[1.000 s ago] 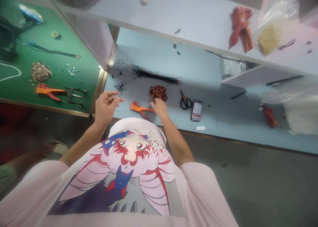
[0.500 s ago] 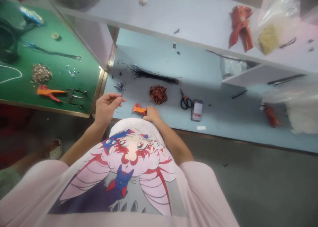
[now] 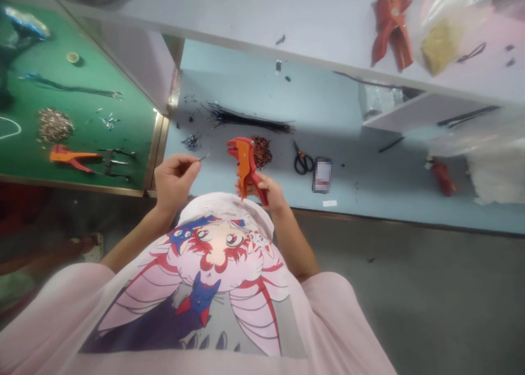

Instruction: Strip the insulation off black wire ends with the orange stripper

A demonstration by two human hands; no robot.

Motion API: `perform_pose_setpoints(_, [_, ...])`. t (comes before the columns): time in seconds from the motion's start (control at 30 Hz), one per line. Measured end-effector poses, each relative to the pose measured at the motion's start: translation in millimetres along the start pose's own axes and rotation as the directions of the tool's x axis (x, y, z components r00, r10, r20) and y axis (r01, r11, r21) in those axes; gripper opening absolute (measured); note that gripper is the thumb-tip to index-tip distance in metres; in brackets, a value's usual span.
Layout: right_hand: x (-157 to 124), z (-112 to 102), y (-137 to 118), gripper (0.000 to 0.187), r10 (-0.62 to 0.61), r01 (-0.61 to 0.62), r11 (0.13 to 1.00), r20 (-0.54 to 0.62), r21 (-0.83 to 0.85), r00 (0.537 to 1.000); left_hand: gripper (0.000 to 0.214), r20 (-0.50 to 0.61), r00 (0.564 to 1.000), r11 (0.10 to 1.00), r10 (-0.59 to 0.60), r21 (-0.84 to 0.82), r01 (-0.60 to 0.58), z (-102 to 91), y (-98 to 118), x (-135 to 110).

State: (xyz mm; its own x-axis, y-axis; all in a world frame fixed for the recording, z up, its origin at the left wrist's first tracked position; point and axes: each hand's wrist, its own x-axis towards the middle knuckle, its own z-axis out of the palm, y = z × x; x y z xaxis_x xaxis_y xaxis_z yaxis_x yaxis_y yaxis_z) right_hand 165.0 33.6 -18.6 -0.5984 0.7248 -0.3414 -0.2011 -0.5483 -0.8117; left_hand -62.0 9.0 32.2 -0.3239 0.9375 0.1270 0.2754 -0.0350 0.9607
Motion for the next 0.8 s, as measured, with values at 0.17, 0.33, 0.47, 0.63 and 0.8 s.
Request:
perform_pose_setpoints(0.17, [-20, 29, -14, 0.042, -0.064, 0.065, 0.997, 0.046, -0.034, 0.997, 0.006, 0.046, 0.960, 0.946, 0.278, 0.159, -0.282, -4.1, 13, -4])
perform_pose_setpoints(0.33, [-26, 32, -26, 0.043, -0.078, 0.100, 0.987, 0.165, -0.127, 0.983, 0.005, 0.095, 0.891, 0.864, 0.445, 0.215, -0.455, -8.2, 22, -3])
perform_pose_setpoints(0.47, [-28, 31, -28, 0.043, -0.042, 0.071, 0.992, 0.264, -0.101, 0.964, 0.005, 0.115, 0.876, 0.846, 0.468, 0.229, -0.482, -8.5, 26, -3])
perform_pose_setpoints(0.63, [-31, 33, -29, 0.042, -0.014, 0.032, 0.998, 0.292, -0.058, 0.956, 0.004, 0.122, 0.875, 0.850, 0.468, 0.208, -0.483, -8.7, 26, -4])
perform_pose_setpoints(0.8, [-31, 33, -30, 0.039, -0.025, 0.045, 0.997, 0.326, -0.055, 0.945, 0.005, 0.121, 0.882, 0.864, 0.455, 0.180, -0.471, -8.7, 26, -4])
